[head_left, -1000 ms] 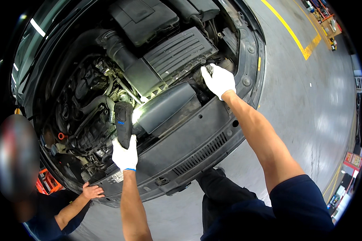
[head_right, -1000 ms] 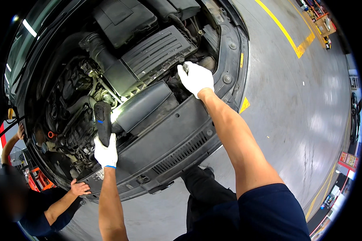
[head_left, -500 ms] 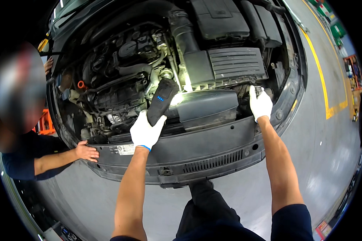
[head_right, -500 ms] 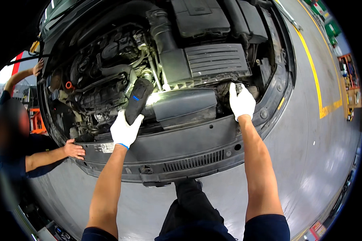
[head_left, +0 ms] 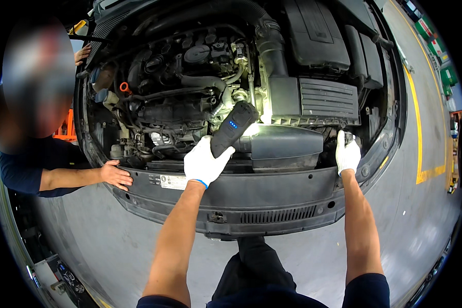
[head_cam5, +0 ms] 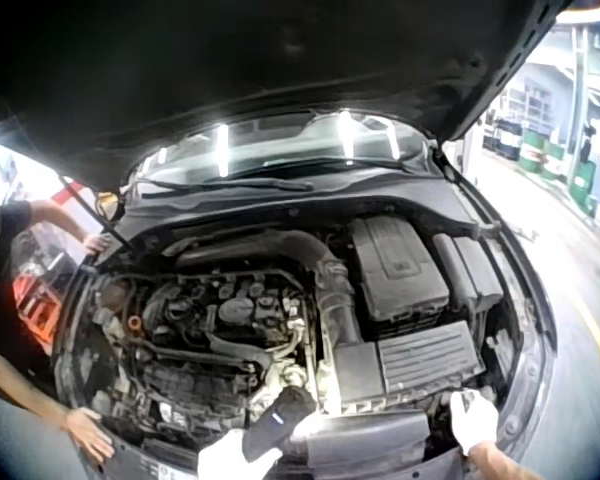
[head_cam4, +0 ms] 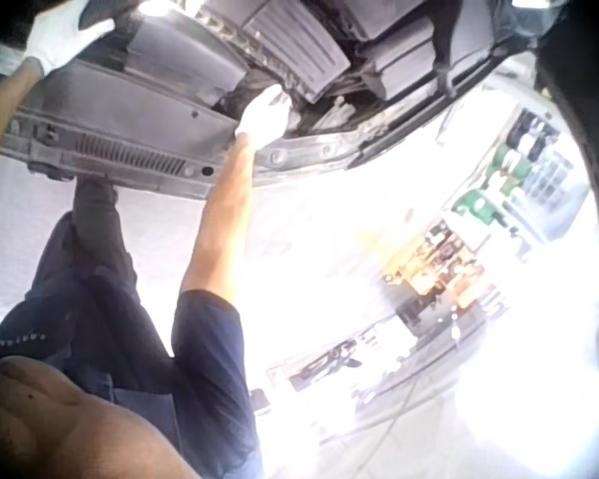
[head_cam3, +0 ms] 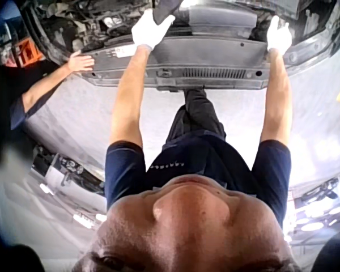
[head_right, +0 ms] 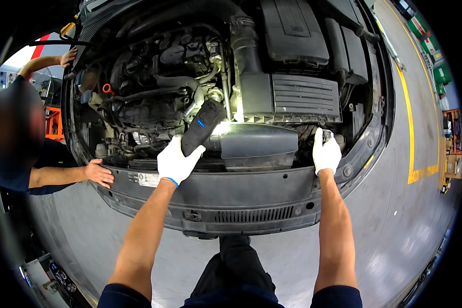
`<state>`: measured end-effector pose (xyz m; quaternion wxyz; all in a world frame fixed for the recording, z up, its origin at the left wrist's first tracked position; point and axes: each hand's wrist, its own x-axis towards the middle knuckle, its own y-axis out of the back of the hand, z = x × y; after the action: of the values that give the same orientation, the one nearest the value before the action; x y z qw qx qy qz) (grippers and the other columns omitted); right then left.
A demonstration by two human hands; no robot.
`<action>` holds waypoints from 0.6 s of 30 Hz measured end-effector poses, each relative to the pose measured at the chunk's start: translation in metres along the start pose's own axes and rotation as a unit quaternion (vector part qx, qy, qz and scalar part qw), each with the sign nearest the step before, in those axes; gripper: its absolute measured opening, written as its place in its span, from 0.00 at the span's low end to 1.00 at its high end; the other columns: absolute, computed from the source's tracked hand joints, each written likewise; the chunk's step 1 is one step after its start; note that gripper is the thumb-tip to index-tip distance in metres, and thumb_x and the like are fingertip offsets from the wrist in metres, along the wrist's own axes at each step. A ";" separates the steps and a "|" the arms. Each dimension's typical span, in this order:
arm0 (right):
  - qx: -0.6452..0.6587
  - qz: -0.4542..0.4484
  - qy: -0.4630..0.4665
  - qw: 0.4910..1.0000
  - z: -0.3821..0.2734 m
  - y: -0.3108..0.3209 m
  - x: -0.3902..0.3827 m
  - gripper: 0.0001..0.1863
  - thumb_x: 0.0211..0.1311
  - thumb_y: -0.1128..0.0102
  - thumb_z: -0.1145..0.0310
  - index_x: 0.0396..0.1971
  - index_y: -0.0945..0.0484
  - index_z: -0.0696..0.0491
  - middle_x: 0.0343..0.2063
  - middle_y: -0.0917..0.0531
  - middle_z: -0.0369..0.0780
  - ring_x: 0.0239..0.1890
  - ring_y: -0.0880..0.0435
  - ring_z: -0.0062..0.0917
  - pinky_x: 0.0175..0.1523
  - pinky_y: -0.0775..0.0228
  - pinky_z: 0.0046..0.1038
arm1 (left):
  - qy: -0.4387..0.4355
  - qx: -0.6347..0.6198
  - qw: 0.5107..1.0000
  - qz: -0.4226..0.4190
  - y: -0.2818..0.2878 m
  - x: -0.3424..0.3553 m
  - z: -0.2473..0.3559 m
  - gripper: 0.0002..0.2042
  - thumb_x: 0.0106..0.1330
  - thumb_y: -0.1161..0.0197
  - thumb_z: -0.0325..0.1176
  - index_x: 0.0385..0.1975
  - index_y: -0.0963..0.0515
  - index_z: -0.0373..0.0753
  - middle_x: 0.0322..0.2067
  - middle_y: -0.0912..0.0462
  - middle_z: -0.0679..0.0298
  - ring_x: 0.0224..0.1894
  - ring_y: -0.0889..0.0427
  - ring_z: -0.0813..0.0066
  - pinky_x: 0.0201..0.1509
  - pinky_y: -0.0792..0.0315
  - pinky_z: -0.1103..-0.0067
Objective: The person uses a flashlight to illuminate the engine bay of a car while another person observes. The recorder moves around the vehicle to adjust the lighting angle and continues to inspect various components under the hood.
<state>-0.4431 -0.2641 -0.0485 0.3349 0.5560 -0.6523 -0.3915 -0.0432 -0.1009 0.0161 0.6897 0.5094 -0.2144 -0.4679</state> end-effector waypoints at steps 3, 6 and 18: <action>0.013 0.007 0.001 1.000 -0.003 0.002 -0.004 0.29 0.76 0.49 0.39 0.39 0.15 0.53 0.34 0.12 0.52 0.39 0.13 0.52 0.46 0.23 0.45 | -0.023 -0.021 0.999 0.033 -0.007 -0.001 -0.006 0.33 0.57 0.26 0.62 0.46 0.20 0.36 0.41 0.12 0.50 0.44 0.13 0.49 0.51 0.20 0.64; 0.026 0.007 -0.008 1.000 -0.003 0.002 -0.004 0.29 0.76 0.49 0.40 0.38 0.15 0.53 0.33 0.12 0.51 0.38 0.14 0.52 0.45 0.24 0.45 | -0.035 -0.032 0.998 0.043 -0.010 0.000 -0.009 0.31 0.57 0.25 0.61 0.44 0.20 0.37 0.39 0.12 0.51 0.43 0.12 0.49 0.49 0.20 0.64; 0.007 0.002 -0.007 1.000 -0.005 0.004 -0.003 0.27 0.77 0.48 0.42 0.39 0.16 0.53 0.34 0.12 0.51 0.38 0.14 0.52 0.45 0.24 0.45 | -0.010 -0.042 0.999 0.016 0.000 -0.001 -0.002 0.30 0.57 0.25 0.60 0.44 0.20 0.38 0.38 0.12 0.52 0.44 0.13 0.50 0.50 0.20 0.63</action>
<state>-0.4398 -0.2614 -0.0425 0.3272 0.5542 -0.6587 -0.3898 -0.0422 -0.0986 0.0151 0.7153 0.4720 -0.2096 -0.4707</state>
